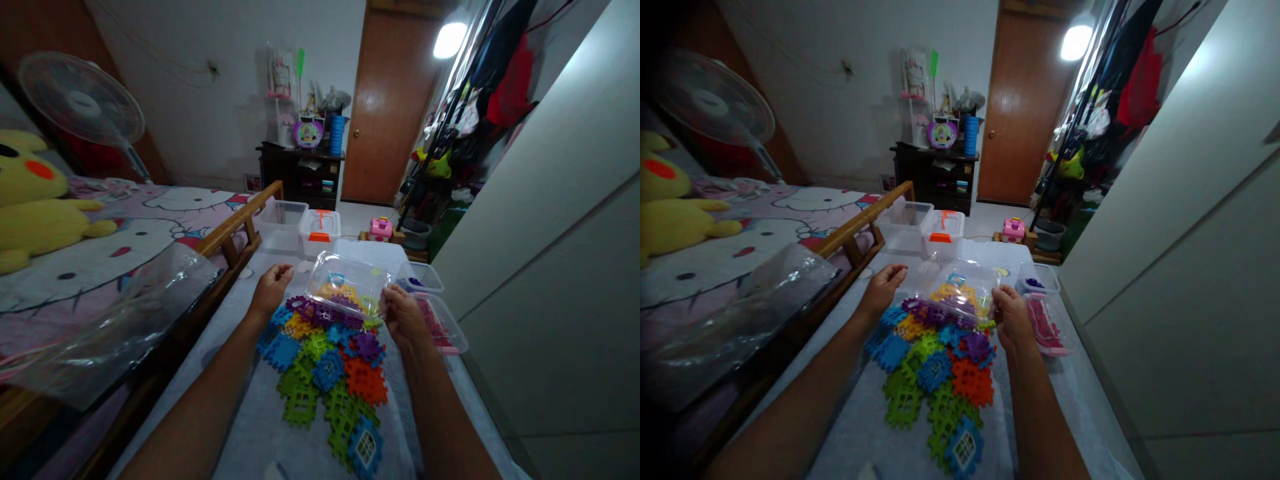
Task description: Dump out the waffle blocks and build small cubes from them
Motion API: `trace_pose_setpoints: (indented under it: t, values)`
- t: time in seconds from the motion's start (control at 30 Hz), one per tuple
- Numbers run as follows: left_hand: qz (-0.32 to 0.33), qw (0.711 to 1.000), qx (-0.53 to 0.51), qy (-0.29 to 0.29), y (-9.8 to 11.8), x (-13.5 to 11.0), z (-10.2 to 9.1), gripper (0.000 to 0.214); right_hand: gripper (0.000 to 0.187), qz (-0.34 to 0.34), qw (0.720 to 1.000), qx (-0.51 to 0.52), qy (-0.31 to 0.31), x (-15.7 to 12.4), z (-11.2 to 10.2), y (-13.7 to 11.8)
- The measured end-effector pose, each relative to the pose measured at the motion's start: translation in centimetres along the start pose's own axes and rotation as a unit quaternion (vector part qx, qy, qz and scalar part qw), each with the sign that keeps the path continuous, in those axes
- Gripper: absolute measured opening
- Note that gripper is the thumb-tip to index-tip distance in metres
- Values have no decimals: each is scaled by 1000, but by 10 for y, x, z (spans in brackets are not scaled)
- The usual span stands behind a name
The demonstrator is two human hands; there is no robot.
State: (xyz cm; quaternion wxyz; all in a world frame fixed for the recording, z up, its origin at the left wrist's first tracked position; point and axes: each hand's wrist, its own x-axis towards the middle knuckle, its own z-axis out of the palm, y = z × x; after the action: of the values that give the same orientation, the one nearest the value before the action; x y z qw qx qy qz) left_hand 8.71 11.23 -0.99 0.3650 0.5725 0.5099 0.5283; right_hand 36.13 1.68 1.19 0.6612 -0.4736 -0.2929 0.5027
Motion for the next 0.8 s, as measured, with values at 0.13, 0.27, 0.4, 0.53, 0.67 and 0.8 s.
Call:
trace_pose_setpoints:
  t: [0.13,0.27,0.4,0.53,0.67,0.8]
  values:
    - [-8,999,20,-28,-24,-2,-1,25,24,-30,994,101,32,19,6,-9]
    - [-38,998,6,-56,-39,-1,-10,25,23,-53,985,145,70,47,12,-10]
    - [-67,993,-24,-93,-45,0,-19,26,24,-38,982,137,127,77,16,-1]
    - [-66,994,-10,-92,-47,-1,-20,29,26,-17,978,134,159,104,23,14]
    - [-63,994,1,-84,-49,-3,-20,34,26,11,972,136,191,124,34,28]
    - [-56,993,41,-100,-52,-2,-20,42,24,46,966,144,208,137,46,41]
